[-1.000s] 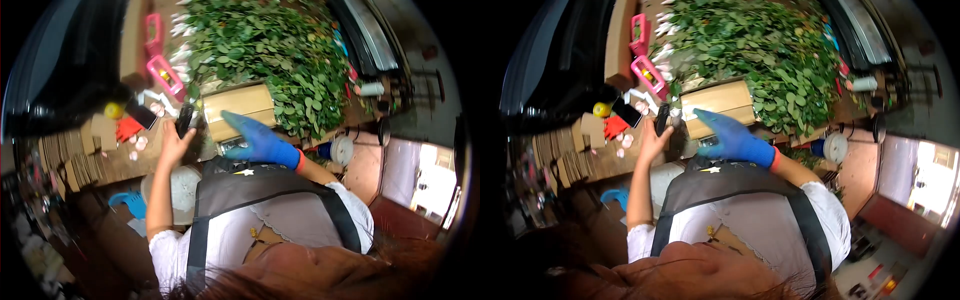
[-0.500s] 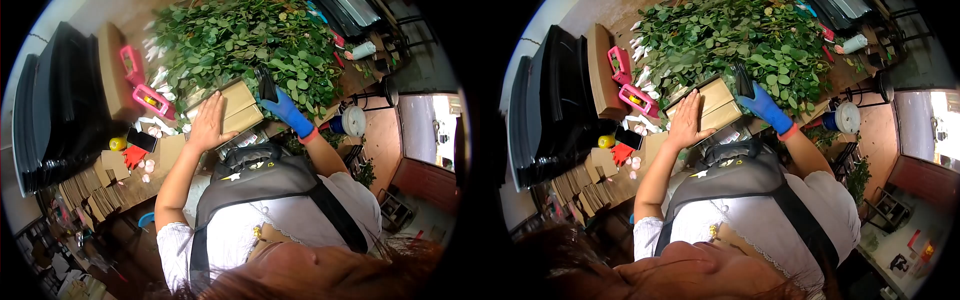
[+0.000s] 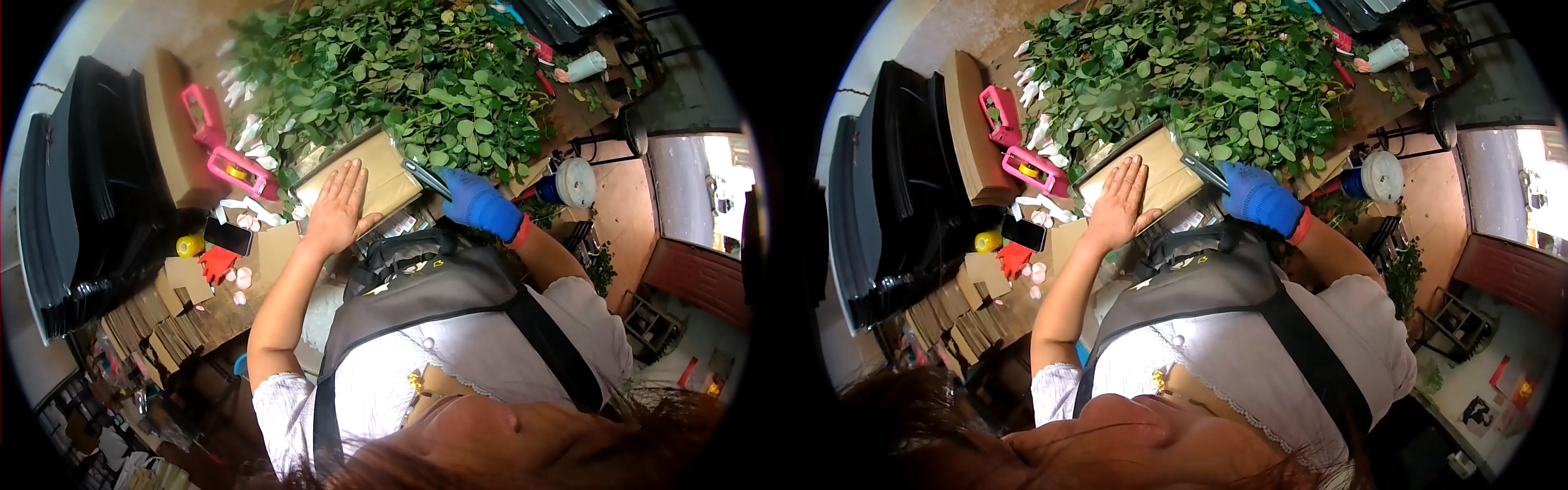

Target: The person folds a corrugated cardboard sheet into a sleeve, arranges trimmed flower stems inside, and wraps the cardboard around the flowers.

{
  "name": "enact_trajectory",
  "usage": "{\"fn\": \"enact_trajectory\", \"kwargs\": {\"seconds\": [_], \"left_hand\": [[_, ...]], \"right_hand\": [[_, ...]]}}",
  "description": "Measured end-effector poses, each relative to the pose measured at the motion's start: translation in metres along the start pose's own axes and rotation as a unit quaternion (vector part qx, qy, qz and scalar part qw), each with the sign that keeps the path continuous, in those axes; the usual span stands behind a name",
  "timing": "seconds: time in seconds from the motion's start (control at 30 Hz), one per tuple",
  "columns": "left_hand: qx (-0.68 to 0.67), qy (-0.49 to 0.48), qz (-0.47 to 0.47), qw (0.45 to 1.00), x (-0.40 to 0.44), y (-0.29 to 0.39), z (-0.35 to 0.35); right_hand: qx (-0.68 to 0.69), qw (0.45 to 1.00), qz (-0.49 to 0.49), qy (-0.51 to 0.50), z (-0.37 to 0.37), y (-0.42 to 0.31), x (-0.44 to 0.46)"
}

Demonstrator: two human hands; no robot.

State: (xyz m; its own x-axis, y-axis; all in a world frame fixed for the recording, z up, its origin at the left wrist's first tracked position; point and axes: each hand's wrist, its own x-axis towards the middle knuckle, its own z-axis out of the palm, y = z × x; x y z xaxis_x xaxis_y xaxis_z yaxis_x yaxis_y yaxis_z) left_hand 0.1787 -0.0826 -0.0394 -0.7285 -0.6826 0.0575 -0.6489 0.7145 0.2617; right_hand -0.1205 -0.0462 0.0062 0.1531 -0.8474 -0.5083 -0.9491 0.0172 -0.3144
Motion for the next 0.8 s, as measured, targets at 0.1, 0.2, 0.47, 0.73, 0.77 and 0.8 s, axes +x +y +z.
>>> {"fn": "enact_trajectory", "kwargs": {"seconds": [0.1, 0.2, 0.47, 0.73, 0.77, 0.8], "left_hand": [[-0.001, 0.009, 0.004, 1.0, -0.001, -0.002, 0.003], [-0.006, 0.014, 0.004, 1.0, -0.001, -0.001, 0.002], [-0.171, 0.035, -0.048, 0.983, -0.008, 0.008, -0.002], [-0.76, 0.295, -0.253, 0.52, -0.022, 0.081, -0.029], [-0.737, 0.317, -0.262, 0.536, -0.034, 0.069, -0.019], [-0.714, 0.344, -0.279, 0.542, -0.047, 0.056, -0.015]], "right_hand": [[0.026, 0.994, -0.073, 0.083, 0.019, 0.007, 0.006], [0.024, 0.998, -0.043, 0.034, 0.021, 0.006, 0.009], [0.057, 0.995, -0.063, 0.054, -0.019, 0.007, -0.004], [0.253, 0.923, -0.281, 0.071, -0.026, -0.09, -0.005], [0.195, 0.92, -0.294, 0.171, -0.019, -0.094, 0.011], [0.134, 0.904, -0.304, 0.269, -0.012, -0.094, 0.025]]}}
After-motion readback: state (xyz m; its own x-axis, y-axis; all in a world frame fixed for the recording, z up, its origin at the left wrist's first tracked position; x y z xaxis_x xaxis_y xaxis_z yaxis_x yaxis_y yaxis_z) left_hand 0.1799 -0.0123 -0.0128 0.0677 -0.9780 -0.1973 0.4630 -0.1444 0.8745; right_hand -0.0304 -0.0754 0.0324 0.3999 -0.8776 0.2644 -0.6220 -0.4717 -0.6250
